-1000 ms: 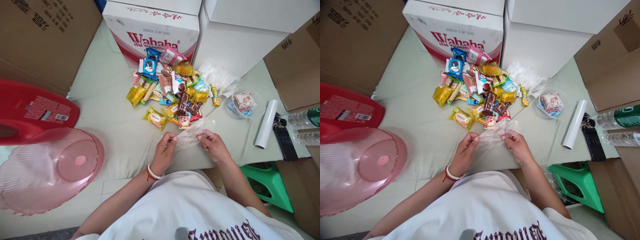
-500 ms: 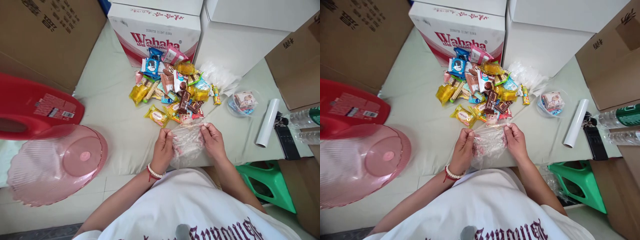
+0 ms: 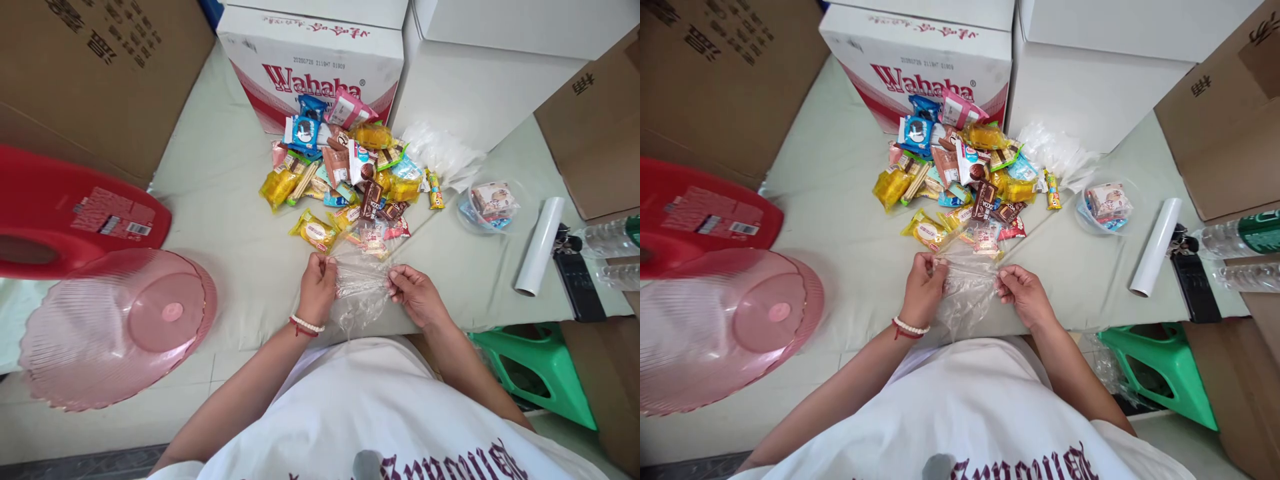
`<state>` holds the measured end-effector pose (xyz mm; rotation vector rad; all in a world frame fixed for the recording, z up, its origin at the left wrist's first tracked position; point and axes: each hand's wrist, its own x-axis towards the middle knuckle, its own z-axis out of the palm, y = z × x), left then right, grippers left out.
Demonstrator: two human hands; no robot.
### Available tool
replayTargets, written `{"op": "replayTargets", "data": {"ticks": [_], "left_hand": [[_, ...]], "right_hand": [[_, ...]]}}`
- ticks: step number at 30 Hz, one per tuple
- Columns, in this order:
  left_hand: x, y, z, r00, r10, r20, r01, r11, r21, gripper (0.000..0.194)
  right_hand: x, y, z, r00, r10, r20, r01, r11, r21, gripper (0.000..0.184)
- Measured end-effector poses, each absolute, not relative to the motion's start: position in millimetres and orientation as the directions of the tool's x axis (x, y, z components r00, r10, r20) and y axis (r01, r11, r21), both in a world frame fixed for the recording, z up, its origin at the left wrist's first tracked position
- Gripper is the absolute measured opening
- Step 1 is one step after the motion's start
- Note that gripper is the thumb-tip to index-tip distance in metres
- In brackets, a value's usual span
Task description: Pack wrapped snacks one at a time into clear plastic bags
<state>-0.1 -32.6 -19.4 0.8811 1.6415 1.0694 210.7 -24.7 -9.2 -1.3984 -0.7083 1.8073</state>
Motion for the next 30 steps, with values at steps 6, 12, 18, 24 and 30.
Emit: {"op": "replayTargets", "data": {"ticks": [6, 12, 18, 24, 30], "left_hand": [[-7, -44, -4, -0.325, 0.88, 0.347, 0.68, -0.038, 0.732, 0.032], [2, -52, 22, 0.146, 0.967, 0.211, 0.414, -0.253, 0.874, 0.006], [30, -44, 24, 0.102, 0.994, -0.034, 0.234, 0.01, 0.972, 0.028], [27, -44, 15, -0.058, 0.972, -0.227, -0.12, 0.219, 0.968, 0.027], [-1, -42, 22, -0.177, 0.881, -0.439, -0.542, 0.285, 0.79, 0.042]], "right_hand": [[207, -22, -5, -0.132, 0.866, -0.482, -0.147, -0.498, -0.854, 0.035], [199, -27, 9, -0.162, 0.924, -0.347, -0.169, -0.373, -0.912, 0.028], [195, -34, 22, -0.168, 0.949, -0.266, -0.11, -0.286, -0.952, 0.025], [199, -37, 33, -0.058, 0.964, -0.261, -0.042, -0.264, -0.964, 0.026], [209, -32, 30, 0.07, 0.929, -0.364, -0.303, -0.327, -0.895, 0.035]]}}
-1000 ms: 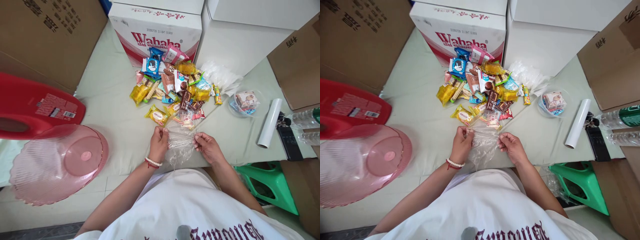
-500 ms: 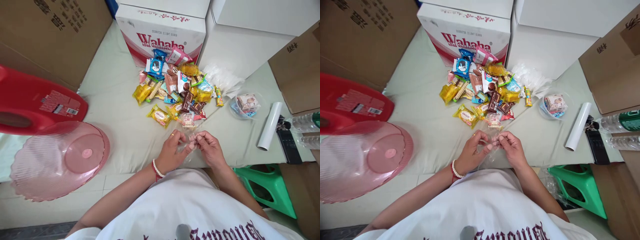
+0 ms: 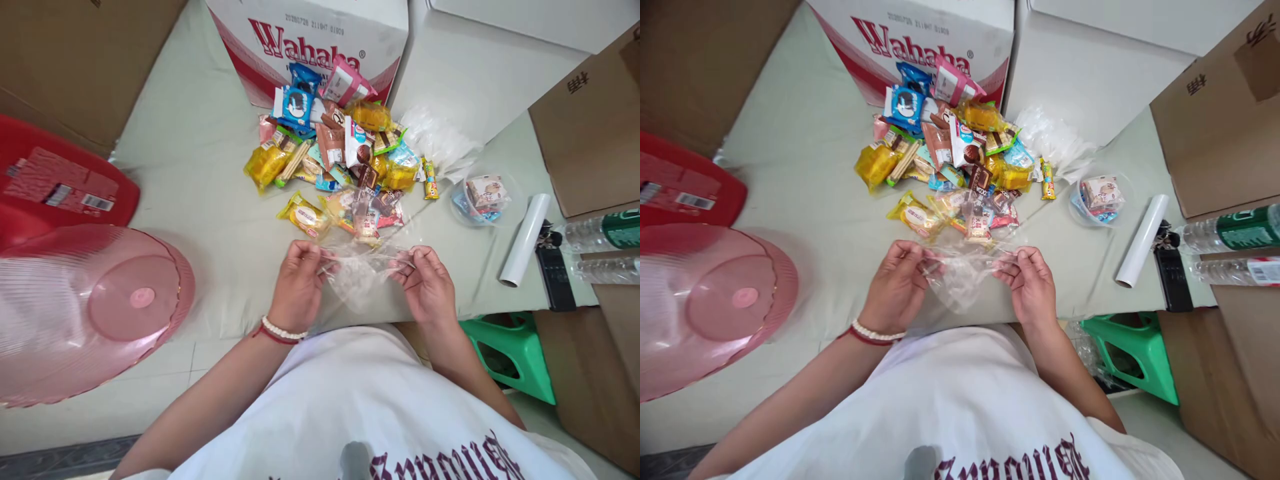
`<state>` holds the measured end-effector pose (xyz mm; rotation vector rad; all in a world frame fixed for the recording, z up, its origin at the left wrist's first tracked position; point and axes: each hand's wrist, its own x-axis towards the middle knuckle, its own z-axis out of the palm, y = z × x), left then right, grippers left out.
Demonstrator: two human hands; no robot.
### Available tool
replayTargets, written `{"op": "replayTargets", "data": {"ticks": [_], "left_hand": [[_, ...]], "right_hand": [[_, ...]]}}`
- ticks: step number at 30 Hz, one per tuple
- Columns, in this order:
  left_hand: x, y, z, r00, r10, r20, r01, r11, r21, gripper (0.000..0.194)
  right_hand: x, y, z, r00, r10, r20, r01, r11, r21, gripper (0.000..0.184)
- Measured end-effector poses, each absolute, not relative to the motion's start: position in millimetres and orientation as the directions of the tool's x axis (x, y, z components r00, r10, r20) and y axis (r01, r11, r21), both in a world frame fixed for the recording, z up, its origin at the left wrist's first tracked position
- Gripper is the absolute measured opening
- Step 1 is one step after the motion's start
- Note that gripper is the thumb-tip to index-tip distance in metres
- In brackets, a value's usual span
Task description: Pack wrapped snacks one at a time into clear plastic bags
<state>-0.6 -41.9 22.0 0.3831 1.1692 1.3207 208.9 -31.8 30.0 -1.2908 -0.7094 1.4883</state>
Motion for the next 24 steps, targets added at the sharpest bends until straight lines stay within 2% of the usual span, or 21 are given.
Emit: {"op": "replayTargets", "data": {"ticks": [3, 5, 8, 10, 12, 13, 15, 17, 18, 19, 21, 24], "left_hand": [[-18, -43, 22, -0.204, 0.816, -0.541, -0.631, 0.312, 0.71, 0.05], [-31, -44, 20, -0.19, 0.772, -0.607, -0.628, 0.38, 0.679, 0.056], [-51, -48, 11, -0.156, 0.792, -0.59, -0.503, 0.45, 0.738, 0.054], [-64, -52, 2, -0.193, 0.838, -0.51, -0.296, 0.446, 0.845, 0.045], [-72, -57, -6, -0.337, 0.871, -0.358, 0.056, 0.398, 0.916, 0.037], [-74, -59, -8, -0.425, 0.876, -0.227, 0.259, 0.358, 0.897, 0.034], [-72, -65, -9, -0.514, 0.846, 0.14, 0.604, 0.241, 0.76, 0.031], [-63, -68, -6, -0.353, 0.827, 0.437, 0.808, 0.034, 0.588, 0.025], [-57, -69, -5, -0.196, 0.846, 0.496, 0.853, -0.102, 0.512, 0.021], [-51, -68, -5, -0.03, 0.868, 0.496, 0.862, -0.228, 0.452, 0.019], [-42, -66, -8, 0.222, 0.902, 0.371, 0.838, -0.371, 0.4, 0.024], [-40, -64, -21, 0.325, 0.933, 0.157, 0.849, -0.361, 0.387, 0.048]], "right_hand": [[217, -30, 24, 0.103, 0.891, -0.442, -0.358, -0.381, -0.853, 0.039], [224, -29, 21, 0.092, 0.852, -0.516, -0.351, -0.457, -0.817, 0.041], [238, -26, 19, 0.045, 0.847, -0.529, -0.27, -0.5, -0.823, 0.042], [250, -23, 18, 0.01, 0.878, -0.479, -0.152, -0.472, -0.869, 0.041], [260, -18, 15, -0.012, 0.902, -0.431, -0.001, -0.431, -0.902, 0.039], [264, -15, 12, -0.021, 0.91, -0.414, 0.074, -0.412, -0.908, 0.039], [268, -9, 7, -0.038, 0.925, -0.379, 0.193, -0.365, -0.911, 0.037], [269, -5, 2, -0.067, 0.938, -0.339, 0.261, -0.311, -0.914, 0.035], [269, -4, 1, -0.082, 0.943, -0.323, 0.279, -0.289, -0.916, 0.034], [270, -4, 0, -0.092, 0.945, -0.314, 0.288, -0.277, -0.917, 0.034], [274, -6, -2, -0.098, 0.941, -0.323, 0.304, -0.28, -0.91, 0.035], [292, -13, -5, -0.073, 0.933, -0.353, 0.342, -0.309, -0.888, 0.037]]}}
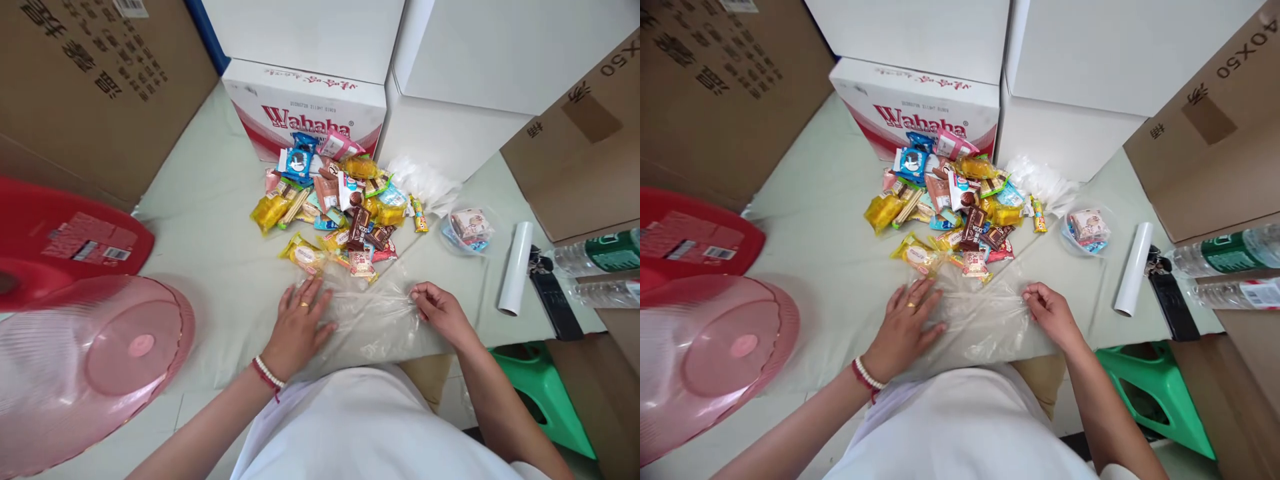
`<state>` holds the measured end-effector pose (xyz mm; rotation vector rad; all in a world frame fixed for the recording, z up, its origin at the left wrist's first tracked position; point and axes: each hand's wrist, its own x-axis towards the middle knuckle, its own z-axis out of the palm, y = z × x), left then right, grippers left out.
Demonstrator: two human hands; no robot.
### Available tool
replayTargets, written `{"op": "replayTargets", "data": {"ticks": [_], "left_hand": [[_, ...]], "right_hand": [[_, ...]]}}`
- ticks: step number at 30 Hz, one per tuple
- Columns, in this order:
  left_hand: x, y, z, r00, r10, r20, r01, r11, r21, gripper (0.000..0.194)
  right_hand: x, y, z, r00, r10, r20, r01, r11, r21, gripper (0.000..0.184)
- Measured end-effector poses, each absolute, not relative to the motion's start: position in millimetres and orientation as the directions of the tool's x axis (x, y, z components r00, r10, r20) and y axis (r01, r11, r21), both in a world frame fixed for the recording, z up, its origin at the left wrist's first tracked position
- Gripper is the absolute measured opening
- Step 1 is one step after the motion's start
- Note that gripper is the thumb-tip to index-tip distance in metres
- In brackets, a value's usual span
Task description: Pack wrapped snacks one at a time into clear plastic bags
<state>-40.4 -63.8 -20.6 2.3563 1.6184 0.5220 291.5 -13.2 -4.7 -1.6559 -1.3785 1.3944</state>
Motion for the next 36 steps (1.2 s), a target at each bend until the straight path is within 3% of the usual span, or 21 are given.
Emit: {"op": "replayTargets", "data": {"ticks": [3, 5, 7, 10, 13, 15, 16, 19, 21, 24, 26, 28, 31, 34, 36], "left_hand": [[-49, -71, -33, 0.382, 0.923, 0.039, 0.841, -0.365, 0.399, 0.081], [-53, -78, -36, 0.394, 0.919, 0.018, 0.83, -0.365, 0.422, 0.089], [-54, -81, -34, 0.374, 0.927, 0.032, 0.817, -0.346, 0.461, 0.08], [-48, -78, -27, 0.284, 0.955, 0.089, 0.797, -0.287, 0.531, 0.041], [-41, -71, -23, 0.193, 0.97, 0.149, 0.814, -0.243, 0.528, 0.031], [-39, -69, -23, 0.21, 0.968, 0.139, 0.846, -0.251, 0.471, 0.028], [-39, -69, -24, 0.241, 0.964, 0.112, 0.859, -0.266, 0.438, 0.031], [-44, -73, -29, 0.335, 0.942, 0.013, 0.872, -0.316, 0.373, 0.07], [-48, -77, -31, 0.357, 0.934, -0.019, 0.873, -0.327, 0.361, 0.085], [-51, -81, -32, 0.362, 0.932, -0.039, 0.873, -0.324, 0.364, 0.09], [-51, -80, -30, 0.364, 0.93, -0.05, 0.871, -0.321, 0.372, 0.091], [-52, -78, -29, 0.361, 0.931, -0.064, 0.87, -0.311, 0.384, 0.092], [-56, -75, -26, 0.353, 0.932, -0.086, 0.87, -0.292, 0.398, 0.09], [-63, -76, -25, 0.343, 0.936, -0.079, 0.87, -0.284, 0.403, 0.082], [-70, -80, -24, 0.325, 0.945, -0.041, 0.872, -0.282, 0.4, 0.079]], "right_hand": [[317, -13, -2, -0.085, 0.931, -0.356, 0.467, -0.278, -0.839, 0.035], [327, -1, 6, -0.092, 0.951, -0.294, 0.619, -0.177, -0.765, 0.031], [326, 24, 18, -0.083, 0.984, -0.157, 0.751, -0.042, -0.658, 0.026], [303, 81, 33, -0.147, 0.987, 0.068, 0.847, 0.162, -0.506, 0.022], [271, 140, 35, -0.293, 0.932, 0.212, 0.883, 0.349, -0.314, 0.047], [256, 168, 29, -0.385, 0.905, 0.182, 0.885, 0.418, -0.205, 0.061], [252, 176, 26, -0.43, 0.891, 0.144, 0.879, 0.45, -0.157, 0.059], [256, 177, 24, -0.494, 0.863, 0.108, 0.862, 0.502, -0.064, 0.038], [267, 162, 36, -0.443, 0.874, 0.201, 0.878, 0.468, -0.101, 0.036], [282, 122, 67, -0.367, 0.895, 0.253, 0.835, 0.437, -0.333, 0.046], [278, 91, 84, -0.504, 0.856, 0.112, 0.702, 0.482, -0.525, 0.048], [262, 62, 88, -0.683, 0.73, -0.037, 0.573, 0.504, -0.646, 0.052], [227, 33, 72, -0.809, 0.567, -0.156, 0.52, 0.566, -0.64, 0.052], [202, 19, 47, -0.786, 0.596, -0.162, 0.586, 0.637, -0.502, 0.05], [195, 12, 34, -0.761, 0.639, -0.116, 0.615, 0.652, -0.444, 0.059]]}}
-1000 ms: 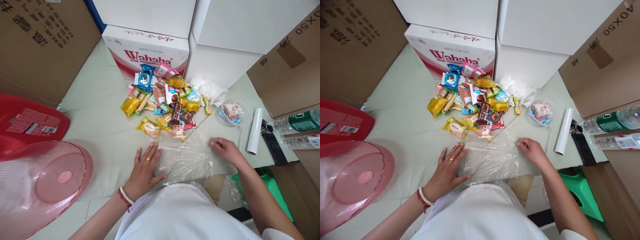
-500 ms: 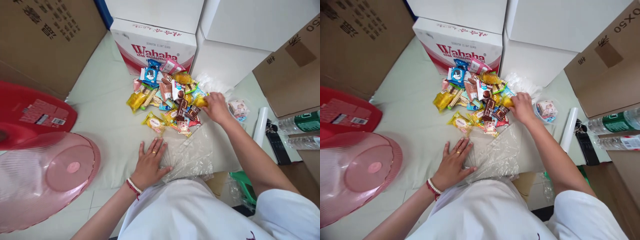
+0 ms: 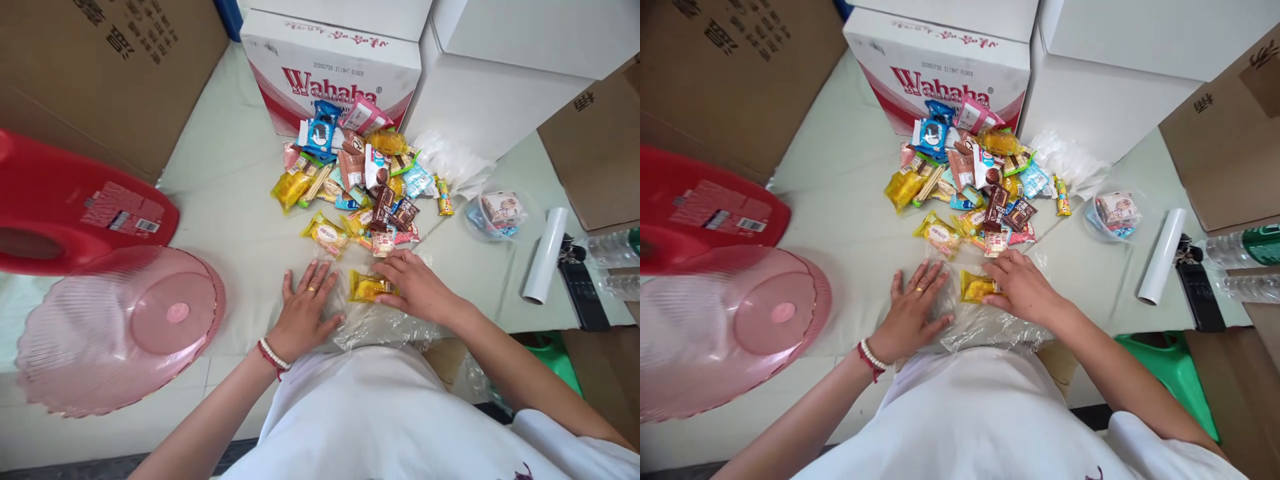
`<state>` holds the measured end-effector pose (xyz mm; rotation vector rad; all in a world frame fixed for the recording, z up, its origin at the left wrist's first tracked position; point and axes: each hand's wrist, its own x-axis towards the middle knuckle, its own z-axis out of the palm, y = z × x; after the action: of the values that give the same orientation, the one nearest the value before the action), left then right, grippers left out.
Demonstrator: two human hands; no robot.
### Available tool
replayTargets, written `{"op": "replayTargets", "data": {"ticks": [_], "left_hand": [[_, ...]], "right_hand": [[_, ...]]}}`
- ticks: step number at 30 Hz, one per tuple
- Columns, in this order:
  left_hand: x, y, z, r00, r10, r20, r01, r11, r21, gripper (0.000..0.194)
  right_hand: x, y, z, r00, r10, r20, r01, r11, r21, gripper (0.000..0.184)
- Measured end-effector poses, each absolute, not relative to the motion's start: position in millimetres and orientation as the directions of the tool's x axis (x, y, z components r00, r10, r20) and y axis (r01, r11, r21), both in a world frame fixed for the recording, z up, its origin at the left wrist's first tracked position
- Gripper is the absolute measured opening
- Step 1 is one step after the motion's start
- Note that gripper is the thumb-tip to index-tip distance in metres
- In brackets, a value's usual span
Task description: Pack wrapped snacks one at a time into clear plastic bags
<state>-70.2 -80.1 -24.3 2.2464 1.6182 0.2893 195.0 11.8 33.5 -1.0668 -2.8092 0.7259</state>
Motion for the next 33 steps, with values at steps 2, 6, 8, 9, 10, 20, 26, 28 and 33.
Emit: {"op": "replayTargets", "data": {"ticks": [2, 6, 8, 9, 10, 20, 26, 28, 33], "left_hand": [[-77, -87, -23, 0.324, 0.946, 0.028, 0.868, -0.309, 0.389, 0.075], [-88, -101, -18, 0.521, 0.841, 0.146, 0.737, -0.529, 0.421, 0.063], [-88, -105, -15, 0.632, 0.76, 0.151, 0.625, -0.616, 0.479, 0.067], [-86, -106, -15, 0.667, 0.73, 0.15, 0.586, -0.638, 0.499, 0.068], [-83, -107, -15, 0.686, 0.712, 0.149, 0.566, -0.652, 0.505, 0.068], [-70, -108, -29, 0.659, 0.724, 0.204, 0.557, -0.652, 0.515, 0.033], [-82, -122, -28, 0.602, 0.77, 0.213, 0.553, -0.594, 0.584, 0.019], [-81, -124, -26, 0.581, 0.791, 0.19, 0.567, -0.561, 0.603, 0.016], [-78, -127, -28, 0.52, 0.833, 0.19, 0.575, -0.506, 0.644, 0.015]], "right_hand": [[194, 4, 23, -0.767, 0.637, -0.079, 0.599, 0.667, -0.442, 0.063], [200, -7, 9, -0.773, 0.634, -0.016, 0.567, 0.68, -0.465, 0.047], [204, -7, 4, -0.767, 0.641, 0.018, 0.556, 0.678, -0.48, 0.045], [206, -6, 2, -0.766, 0.641, 0.035, 0.546, 0.679, -0.49, 0.045], [208, -6, 1, -0.767, 0.64, 0.052, 0.534, 0.681, -0.501, 0.044], [213, -5, -4, -0.769, 0.634, 0.078, 0.519, 0.692, -0.501, 0.046], [247, -35, 17, -0.743, 0.659, 0.117, 0.504, 0.666, -0.55, 0.064], [266, -56, 17, -0.767, 0.637, 0.077, 0.485, 0.654, -0.58, 0.069], [292, -88, -14, -0.705, 0.707, 0.053, 0.554, 0.596, -0.582, 0.03]]}}
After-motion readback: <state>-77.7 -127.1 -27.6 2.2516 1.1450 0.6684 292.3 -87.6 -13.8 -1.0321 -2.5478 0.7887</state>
